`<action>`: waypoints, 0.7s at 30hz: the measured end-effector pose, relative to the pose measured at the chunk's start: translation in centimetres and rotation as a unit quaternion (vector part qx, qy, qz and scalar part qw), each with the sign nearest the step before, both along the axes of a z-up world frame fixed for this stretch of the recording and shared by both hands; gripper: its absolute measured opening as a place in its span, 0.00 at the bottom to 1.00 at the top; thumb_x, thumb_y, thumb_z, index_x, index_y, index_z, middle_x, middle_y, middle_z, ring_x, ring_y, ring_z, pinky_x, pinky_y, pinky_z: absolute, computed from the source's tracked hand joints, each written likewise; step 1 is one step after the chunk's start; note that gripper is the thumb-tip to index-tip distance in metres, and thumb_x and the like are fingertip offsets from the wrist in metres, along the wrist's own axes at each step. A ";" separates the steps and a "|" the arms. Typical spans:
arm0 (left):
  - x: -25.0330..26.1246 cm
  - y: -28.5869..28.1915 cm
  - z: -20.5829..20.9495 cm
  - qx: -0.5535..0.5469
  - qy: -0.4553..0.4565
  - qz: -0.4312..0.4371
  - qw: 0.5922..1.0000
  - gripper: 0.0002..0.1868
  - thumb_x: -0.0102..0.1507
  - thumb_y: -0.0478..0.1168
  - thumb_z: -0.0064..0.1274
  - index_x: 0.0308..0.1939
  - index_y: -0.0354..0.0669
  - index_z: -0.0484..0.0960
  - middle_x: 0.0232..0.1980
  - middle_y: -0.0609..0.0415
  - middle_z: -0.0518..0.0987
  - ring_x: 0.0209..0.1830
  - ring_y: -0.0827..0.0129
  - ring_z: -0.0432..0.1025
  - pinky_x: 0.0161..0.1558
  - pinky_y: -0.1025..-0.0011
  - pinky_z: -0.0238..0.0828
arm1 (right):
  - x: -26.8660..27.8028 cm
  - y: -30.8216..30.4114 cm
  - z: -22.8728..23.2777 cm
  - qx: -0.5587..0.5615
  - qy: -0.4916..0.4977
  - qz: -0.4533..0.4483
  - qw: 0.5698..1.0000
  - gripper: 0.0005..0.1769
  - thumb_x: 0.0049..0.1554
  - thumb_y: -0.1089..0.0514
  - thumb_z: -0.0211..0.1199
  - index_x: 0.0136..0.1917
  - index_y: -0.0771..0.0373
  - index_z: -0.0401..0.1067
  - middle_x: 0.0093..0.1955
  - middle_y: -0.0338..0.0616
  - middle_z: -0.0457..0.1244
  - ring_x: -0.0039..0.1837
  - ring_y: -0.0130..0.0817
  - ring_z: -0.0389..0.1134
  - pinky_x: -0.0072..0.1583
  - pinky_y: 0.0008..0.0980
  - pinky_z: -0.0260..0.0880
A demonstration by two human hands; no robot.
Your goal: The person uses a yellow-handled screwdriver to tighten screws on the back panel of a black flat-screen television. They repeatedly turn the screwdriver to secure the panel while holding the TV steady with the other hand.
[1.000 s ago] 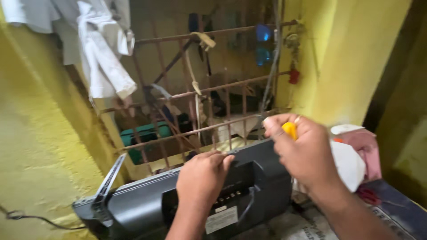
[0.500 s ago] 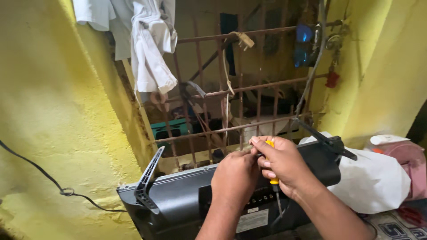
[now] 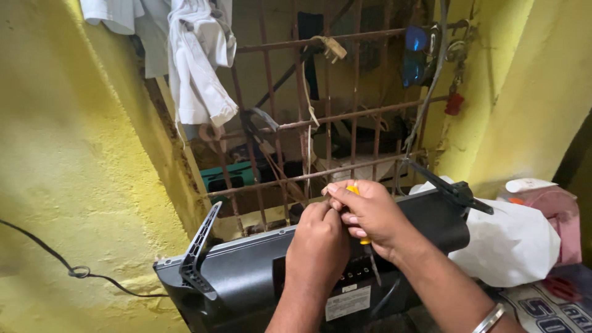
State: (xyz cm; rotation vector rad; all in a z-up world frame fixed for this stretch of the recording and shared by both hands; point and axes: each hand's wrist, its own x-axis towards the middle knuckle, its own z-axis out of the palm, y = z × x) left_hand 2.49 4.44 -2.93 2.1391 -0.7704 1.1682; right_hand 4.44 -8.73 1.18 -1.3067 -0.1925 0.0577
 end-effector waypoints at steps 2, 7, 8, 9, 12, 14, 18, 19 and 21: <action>0.1 0.3 0.0 0.011 -0.027 0.003 1.000 0.11 0.54 0.29 0.52 0.41 0.30 0.79 0.45 0.41 0.81 0.48 0.51 0.75 0.52 0.62 0.72 | 0.3 0.3 -0.1 0.005 -0.002 0.014 1.000 0.11 0.61 0.53 0.60 0.49 0.64 0.72 0.34 0.34 0.59 0.28 0.16 0.52 0.26 0.18 0.48; -0.3 0.4 -0.3 0.016 -0.024 0.006 1.000 0.09 0.55 0.28 0.53 0.40 0.31 0.79 0.44 0.41 0.80 0.48 0.50 0.74 0.53 0.62 0.71 | 0.8 0.0 -0.6 -0.019 -0.017 0.005 1.000 0.12 0.61 0.53 0.60 0.51 0.65 0.73 0.33 0.33 0.59 0.27 0.16 0.52 0.26 0.18 0.48; -0.5 0.5 -0.3 0.012 -0.030 0.001 0.999 0.09 0.55 0.27 0.52 0.40 0.31 0.79 0.44 0.41 0.80 0.48 0.49 0.74 0.53 0.61 0.71 | 0.9 0.1 -0.6 -0.026 -0.016 0.014 0.999 0.12 0.61 0.54 0.61 0.51 0.65 0.73 0.33 0.33 0.59 0.27 0.16 0.52 0.26 0.18 0.49; -0.7 0.7 -0.2 0.010 -0.037 -0.005 0.999 0.09 0.55 0.27 0.52 0.40 0.31 0.79 0.45 0.40 0.80 0.48 0.49 0.74 0.53 0.61 0.71 | 1.1 0.1 -0.5 -0.033 -0.015 0.023 0.999 0.11 0.61 0.54 0.61 0.50 0.64 0.73 0.33 0.33 0.60 0.27 0.16 0.52 0.26 0.17 0.49; -1.8 1.2 0.3 0.008 -0.038 -0.009 0.999 0.10 0.55 0.27 0.52 0.41 0.30 0.79 0.47 0.39 0.80 0.50 0.48 0.74 0.54 0.60 0.71 | 1.4 0.3 -0.2 -0.065 -0.015 0.032 0.997 0.11 0.61 0.54 0.62 0.48 0.65 0.73 0.33 0.32 0.60 0.27 0.15 0.52 0.26 0.18 0.49; -2.9 1.5 0.4 -0.004 -0.034 -0.014 0.999 0.11 0.56 0.27 0.53 0.43 0.29 0.80 0.48 0.39 0.80 0.52 0.47 0.74 0.55 0.59 0.71 | 1.4 0.3 -0.1 -0.081 -0.020 0.044 0.996 0.12 0.61 0.53 0.62 0.47 0.65 0.73 0.33 0.32 0.60 0.27 0.15 0.52 0.26 0.18 0.49; -5.3 2.8 0.5 -0.021 -0.047 -0.028 0.998 0.11 0.57 0.29 0.56 0.44 0.29 0.82 0.49 0.39 0.81 0.55 0.47 0.75 0.57 0.58 0.72 | 1.4 0.5 0.1 -0.110 -0.019 0.063 0.992 0.13 0.61 0.51 0.63 0.48 0.64 0.74 0.32 0.32 0.60 0.27 0.16 0.52 0.26 0.18 0.49; -5.9 3.3 0.5 -0.017 -0.054 -0.030 0.998 0.11 0.57 0.30 0.57 0.44 0.30 0.83 0.48 0.39 0.82 0.55 0.48 0.76 0.57 0.57 0.72 | 1.4 0.6 0.1 -0.121 -0.013 0.061 0.991 0.13 0.61 0.50 0.63 0.48 0.64 0.74 0.32 0.32 0.59 0.27 0.16 0.52 0.26 0.18 0.49; -7.0 4.9 0.8 0.000 -0.054 -0.023 0.998 0.08 0.59 0.30 0.58 0.42 0.34 0.84 0.46 0.44 0.83 0.54 0.54 0.79 0.55 0.61 0.73 | 1.3 0.6 0.2 -0.130 -0.008 0.063 0.989 0.14 0.60 0.49 0.62 0.49 0.63 0.75 0.32 0.31 0.59 0.27 0.15 0.51 0.26 0.18 0.49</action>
